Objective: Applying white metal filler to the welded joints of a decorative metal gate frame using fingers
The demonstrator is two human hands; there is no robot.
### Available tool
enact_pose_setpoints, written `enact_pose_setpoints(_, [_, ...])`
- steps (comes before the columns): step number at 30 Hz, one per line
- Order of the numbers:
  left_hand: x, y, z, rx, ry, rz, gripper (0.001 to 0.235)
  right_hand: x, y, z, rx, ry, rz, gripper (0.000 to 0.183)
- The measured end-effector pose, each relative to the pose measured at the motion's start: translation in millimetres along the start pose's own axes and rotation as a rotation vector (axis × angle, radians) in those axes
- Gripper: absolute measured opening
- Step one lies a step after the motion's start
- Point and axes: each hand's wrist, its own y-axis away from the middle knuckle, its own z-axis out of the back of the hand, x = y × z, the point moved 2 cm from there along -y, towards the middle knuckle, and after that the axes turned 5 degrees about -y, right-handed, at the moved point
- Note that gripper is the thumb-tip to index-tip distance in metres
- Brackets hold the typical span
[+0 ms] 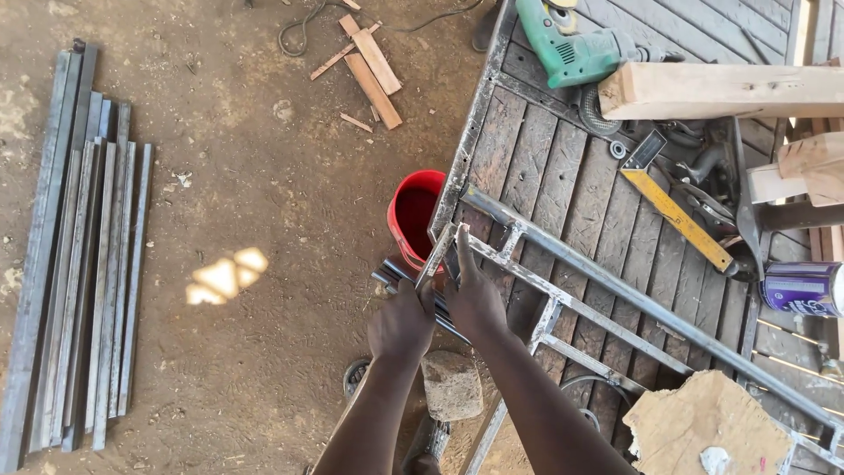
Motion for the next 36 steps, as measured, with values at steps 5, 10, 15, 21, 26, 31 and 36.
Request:
enact_pose_setpoints(5, [1,0,3,0.009,0.012,0.006,0.058,17,-2,0,0.06,0.093,-0.04,0.085])
enact_pose_setpoints(10, [1,-2,-1,0.033,0.021,0.016,0.059,13,-14,-3,0.081,0.106,-0.019,0.081])
enact_pose_setpoints(15, [2,-1,6,0.031,0.032,0.002,0.059,23,-9,0,0.078,0.104,0.085,0.078])
enact_pose_setpoints(21, [-1,-1,5,0.076,0.045,0.016,0.061,19,21,6,-0.047,-0.204,-0.073,0.092])
enact_pose_setpoints(26, [-1,3,14,0.081,0.053,0.022,0.062,22,9,4,-0.007,-0.287,-0.136,0.089])
enact_pose_setpoints(31, [-4,5,17,0.13,0.06,0.036,0.059,17,0,5,0.022,-0.228,-0.085,0.088])
enact_pose_setpoints(36, [-5,7,17,0.1,0.068,0.032,0.057,10,-8,1,0.067,-0.087,-0.003,0.083])
